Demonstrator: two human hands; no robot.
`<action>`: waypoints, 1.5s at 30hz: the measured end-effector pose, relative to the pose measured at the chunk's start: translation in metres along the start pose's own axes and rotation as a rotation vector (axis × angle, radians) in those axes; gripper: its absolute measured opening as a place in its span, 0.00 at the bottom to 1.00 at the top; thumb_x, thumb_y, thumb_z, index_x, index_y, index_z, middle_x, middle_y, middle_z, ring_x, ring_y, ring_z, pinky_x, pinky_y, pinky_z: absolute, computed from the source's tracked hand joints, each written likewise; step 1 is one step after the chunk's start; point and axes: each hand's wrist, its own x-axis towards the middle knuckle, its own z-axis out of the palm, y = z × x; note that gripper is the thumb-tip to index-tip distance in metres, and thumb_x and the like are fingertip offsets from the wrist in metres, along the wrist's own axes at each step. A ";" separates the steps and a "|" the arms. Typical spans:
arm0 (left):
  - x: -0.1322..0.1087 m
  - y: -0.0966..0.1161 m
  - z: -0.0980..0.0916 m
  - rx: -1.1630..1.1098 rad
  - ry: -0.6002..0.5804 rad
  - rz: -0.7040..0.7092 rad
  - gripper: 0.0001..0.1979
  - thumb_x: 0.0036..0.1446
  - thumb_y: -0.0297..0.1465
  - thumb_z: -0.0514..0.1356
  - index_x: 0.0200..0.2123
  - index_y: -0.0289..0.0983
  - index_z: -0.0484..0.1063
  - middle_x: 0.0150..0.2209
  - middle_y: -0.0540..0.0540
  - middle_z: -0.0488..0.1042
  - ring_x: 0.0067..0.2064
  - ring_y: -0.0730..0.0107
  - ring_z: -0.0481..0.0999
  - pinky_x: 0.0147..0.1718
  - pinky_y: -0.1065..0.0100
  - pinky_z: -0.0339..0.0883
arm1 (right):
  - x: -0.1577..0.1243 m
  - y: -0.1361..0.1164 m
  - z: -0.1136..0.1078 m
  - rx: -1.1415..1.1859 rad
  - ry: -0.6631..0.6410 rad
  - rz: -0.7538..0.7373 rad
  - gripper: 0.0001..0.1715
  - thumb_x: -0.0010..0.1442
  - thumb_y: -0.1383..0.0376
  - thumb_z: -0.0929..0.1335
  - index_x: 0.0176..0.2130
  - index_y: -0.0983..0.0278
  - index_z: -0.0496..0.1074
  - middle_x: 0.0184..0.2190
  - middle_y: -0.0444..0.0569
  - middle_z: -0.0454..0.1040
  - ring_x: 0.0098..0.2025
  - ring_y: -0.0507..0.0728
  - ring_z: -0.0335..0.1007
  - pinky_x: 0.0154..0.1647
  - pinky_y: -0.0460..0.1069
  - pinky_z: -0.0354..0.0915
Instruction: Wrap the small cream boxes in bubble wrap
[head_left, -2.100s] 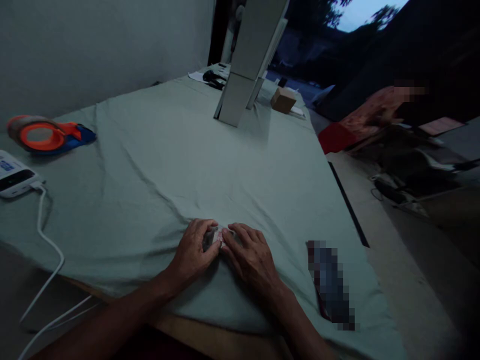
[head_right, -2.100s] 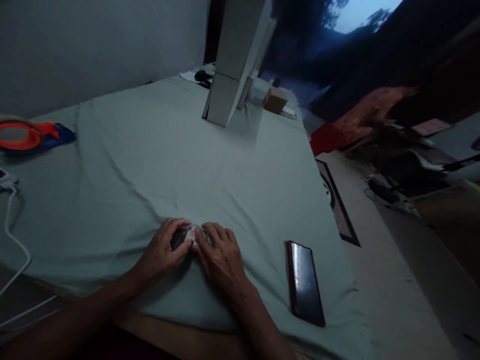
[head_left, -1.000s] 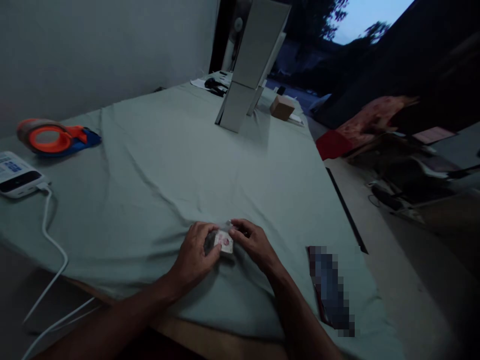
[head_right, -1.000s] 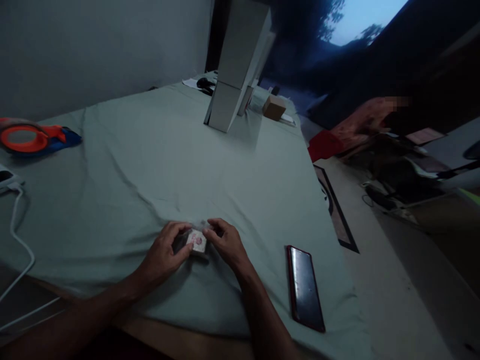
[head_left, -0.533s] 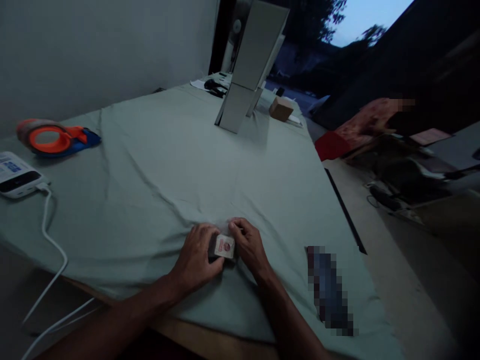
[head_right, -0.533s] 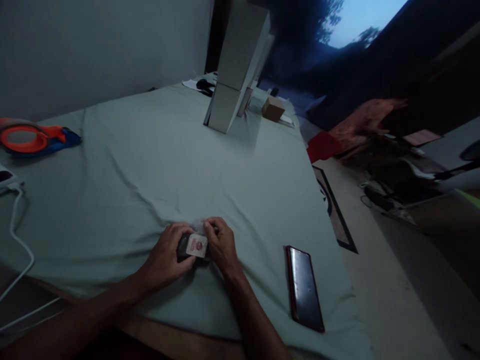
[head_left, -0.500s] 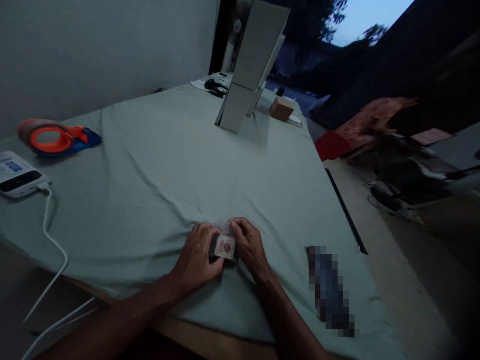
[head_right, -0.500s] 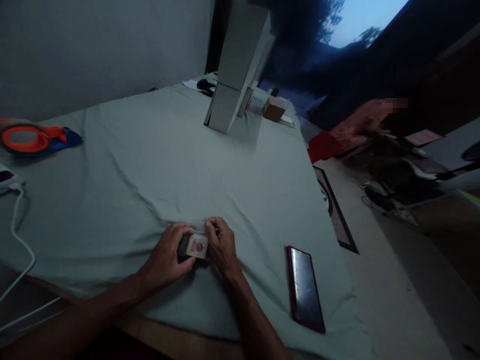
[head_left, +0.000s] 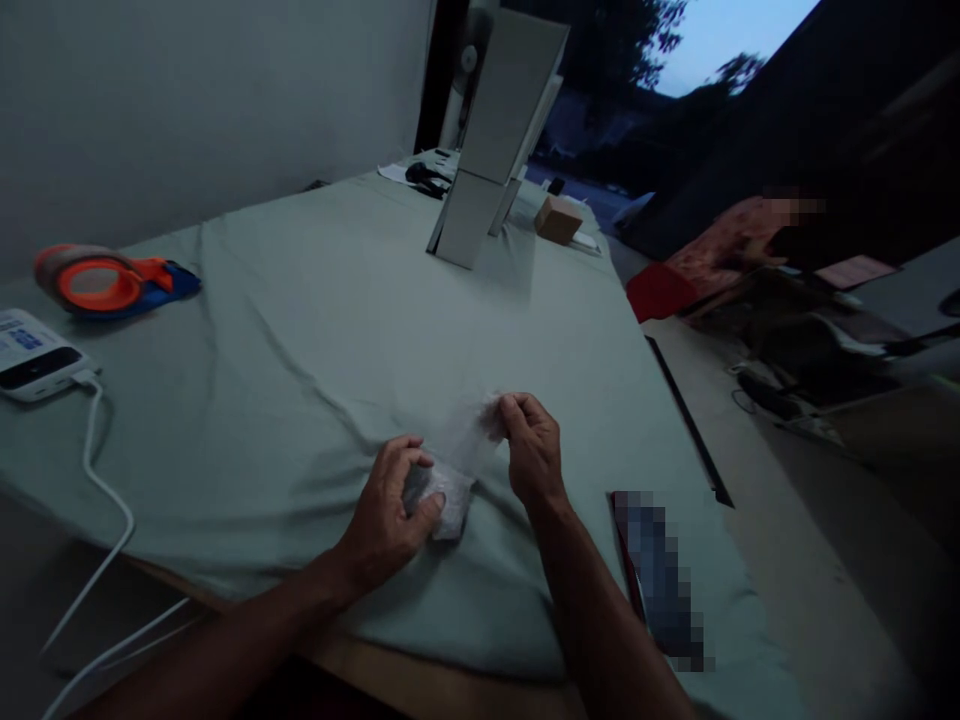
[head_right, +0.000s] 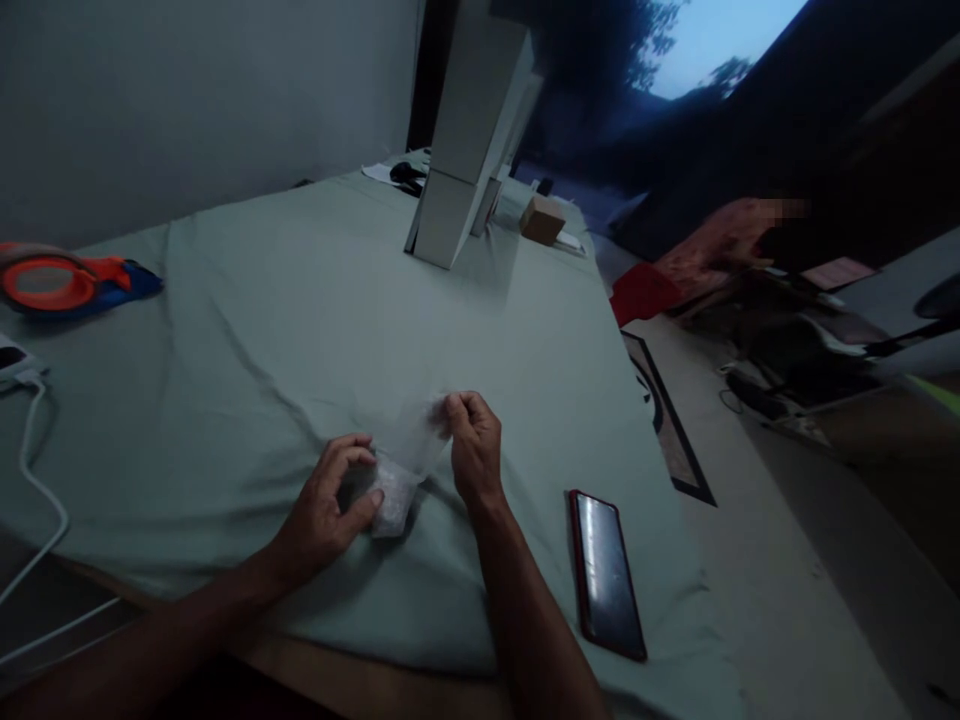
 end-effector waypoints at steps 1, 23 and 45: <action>0.001 0.000 0.000 -0.010 -0.014 -0.025 0.11 0.55 0.29 0.56 0.43 0.39 0.65 0.54 0.39 0.64 0.58 0.55 0.64 0.56 0.52 0.60 | 0.003 0.003 -0.001 -0.009 0.005 0.001 0.17 0.61 0.53 0.63 0.29 0.62 0.67 0.24 0.43 0.67 0.26 0.52 0.59 0.29 0.47 0.59; 0.058 0.008 -0.005 0.162 -0.188 -0.273 0.26 0.55 0.26 0.54 0.58 0.31 0.60 0.56 0.33 0.67 0.56 0.56 0.68 0.53 0.57 0.64 | -0.037 -0.030 0.004 -1.249 -0.399 -0.249 0.17 0.67 0.57 0.62 0.36 0.64 0.74 0.33 0.53 0.79 0.34 0.58 0.74 0.34 0.50 0.54; 0.096 -0.038 0.029 -0.250 0.053 -0.357 0.13 0.51 0.39 0.53 0.20 0.38 0.60 0.19 0.54 0.58 0.23 0.75 0.58 0.22 0.72 0.52 | -0.039 0.036 -0.037 -0.429 -0.030 0.127 0.21 0.58 0.53 0.60 0.20 0.62 0.63 0.14 0.41 0.64 0.19 0.52 0.61 0.24 0.46 0.55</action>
